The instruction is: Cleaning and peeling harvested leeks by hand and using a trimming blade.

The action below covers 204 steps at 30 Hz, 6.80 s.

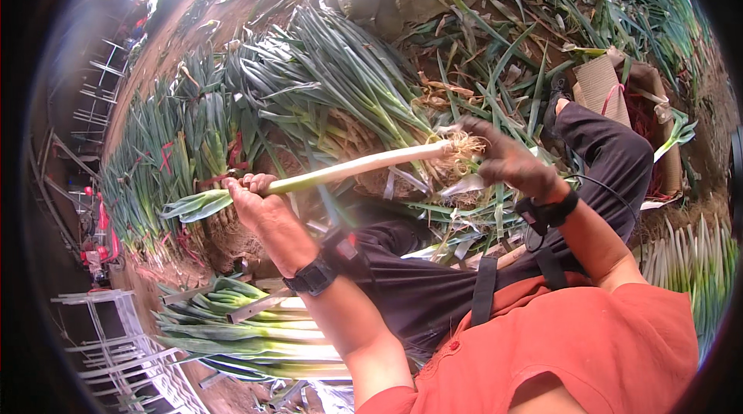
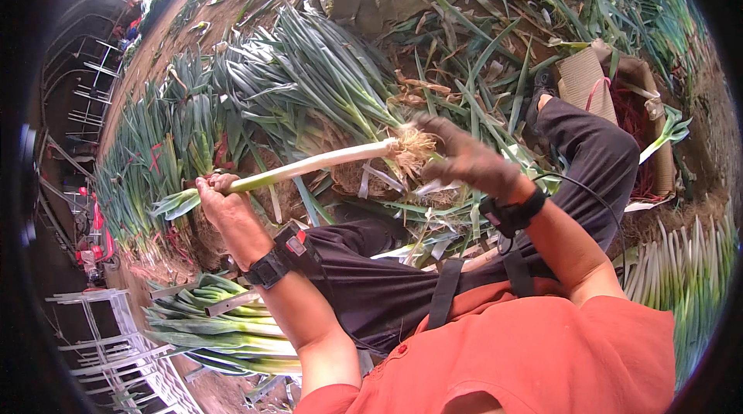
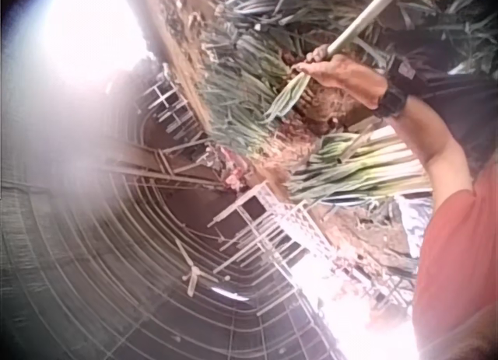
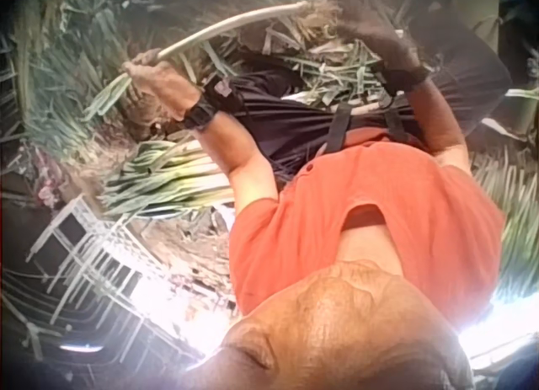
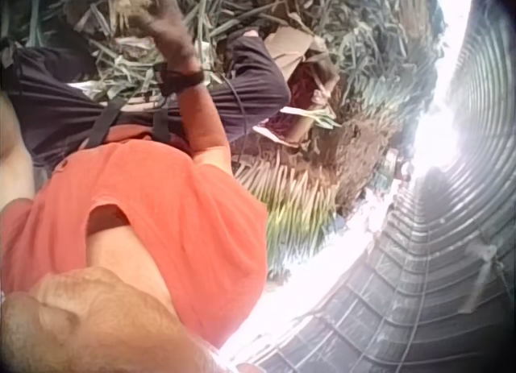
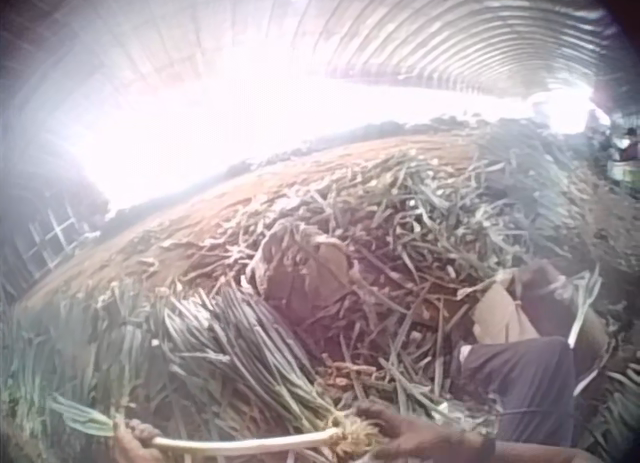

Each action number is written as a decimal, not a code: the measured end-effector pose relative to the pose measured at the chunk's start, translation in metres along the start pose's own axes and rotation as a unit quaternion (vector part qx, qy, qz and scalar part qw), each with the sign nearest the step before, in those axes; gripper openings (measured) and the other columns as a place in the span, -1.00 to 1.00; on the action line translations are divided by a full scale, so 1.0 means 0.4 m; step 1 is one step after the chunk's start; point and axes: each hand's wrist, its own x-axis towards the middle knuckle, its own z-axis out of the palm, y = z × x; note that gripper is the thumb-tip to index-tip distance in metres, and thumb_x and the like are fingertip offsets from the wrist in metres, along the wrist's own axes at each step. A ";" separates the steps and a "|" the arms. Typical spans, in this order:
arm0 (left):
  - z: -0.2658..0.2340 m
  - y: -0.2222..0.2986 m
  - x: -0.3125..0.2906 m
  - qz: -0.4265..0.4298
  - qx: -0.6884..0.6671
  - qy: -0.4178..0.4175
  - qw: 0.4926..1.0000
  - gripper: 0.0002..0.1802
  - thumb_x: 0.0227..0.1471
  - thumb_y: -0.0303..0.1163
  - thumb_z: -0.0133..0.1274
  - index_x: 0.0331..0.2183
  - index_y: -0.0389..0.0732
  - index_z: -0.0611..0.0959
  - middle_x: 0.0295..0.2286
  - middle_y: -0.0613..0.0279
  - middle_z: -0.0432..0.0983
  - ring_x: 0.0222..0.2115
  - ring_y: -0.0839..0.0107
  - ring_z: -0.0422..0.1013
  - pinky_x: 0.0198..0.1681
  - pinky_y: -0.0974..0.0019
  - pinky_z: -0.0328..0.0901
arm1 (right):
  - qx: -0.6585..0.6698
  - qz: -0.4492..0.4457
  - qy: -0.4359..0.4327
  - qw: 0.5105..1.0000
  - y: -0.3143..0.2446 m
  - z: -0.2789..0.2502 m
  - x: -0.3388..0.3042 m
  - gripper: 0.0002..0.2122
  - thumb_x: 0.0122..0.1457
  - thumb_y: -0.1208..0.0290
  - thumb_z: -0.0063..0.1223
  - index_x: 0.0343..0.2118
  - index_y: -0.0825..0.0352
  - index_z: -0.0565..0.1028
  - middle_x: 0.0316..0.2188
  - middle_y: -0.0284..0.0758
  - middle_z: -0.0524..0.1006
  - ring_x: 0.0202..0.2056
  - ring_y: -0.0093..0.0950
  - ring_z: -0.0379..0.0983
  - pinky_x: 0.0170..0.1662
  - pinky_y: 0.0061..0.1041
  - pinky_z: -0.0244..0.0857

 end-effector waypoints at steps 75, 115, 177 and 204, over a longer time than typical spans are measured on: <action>0.081 -0.007 -0.114 -0.042 0.006 -0.320 0.946 -0.56 0.03 -0.18 -0.04 -0.77 -0.09 0.30 -0.76 0.42 0.13 -0.83 0.64 0.01 -0.87 0.59 0.00 | -0.479 -0.161 0.008 0.863 -0.032 0.163 0.039 -0.89 -0.04 0.34 0.04 -0.51 0.25 0.51 -0.63 -0.24 0.46 -0.55 -0.25 0.42 -0.47 -0.35 0.29; 0.075 -0.037 -0.105 -0.012 0.028 -0.128 0.991 -0.64 0.03 -0.16 0.00 -0.67 -0.05 0.31 -0.76 0.44 0.15 -0.83 0.64 0.03 -0.88 0.59 -0.02 | -0.231 -0.048 0.140 0.962 0.050 0.146 0.057 -0.82 0.09 0.40 -0.04 -0.41 0.43 0.51 -0.61 -0.26 0.51 -0.58 -0.55 0.41 -0.46 -0.53 0.30; 0.061 -0.386 -0.151 -0.002 0.630 -0.455 0.630 -0.79 0.07 -0.41 -0.09 -0.21 -0.23 0.43 -0.51 0.32 0.40 -0.74 0.64 0.22 -0.75 0.58 0.10 | -0.281 0.165 0.711 0.622 0.017 -0.711 -0.629 -0.62 -0.02 0.21 -0.02 -0.30 0.51 0.43 -0.46 0.01 0.51 -0.32 -0.18 0.48 -0.24 -0.31 0.31; 0.235 -0.572 -0.604 0.030 0.610 -0.559 0.561 -0.79 0.04 -0.42 -0.04 -0.27 -0.33 0.50 -0.40 0.24 0.44 -0.46 0.52 0.35 -0.44 0.49 0.28 | 0.482 -0.296 0.522 0.639 -0.050 -0.794 -0.610 -0.76 0.20 0.22 -0.21 -0.40 0.31 0.37 -0.51 -0.30 0.45 -0.46 -0.31 0.42 -0.22 -0.22 0.35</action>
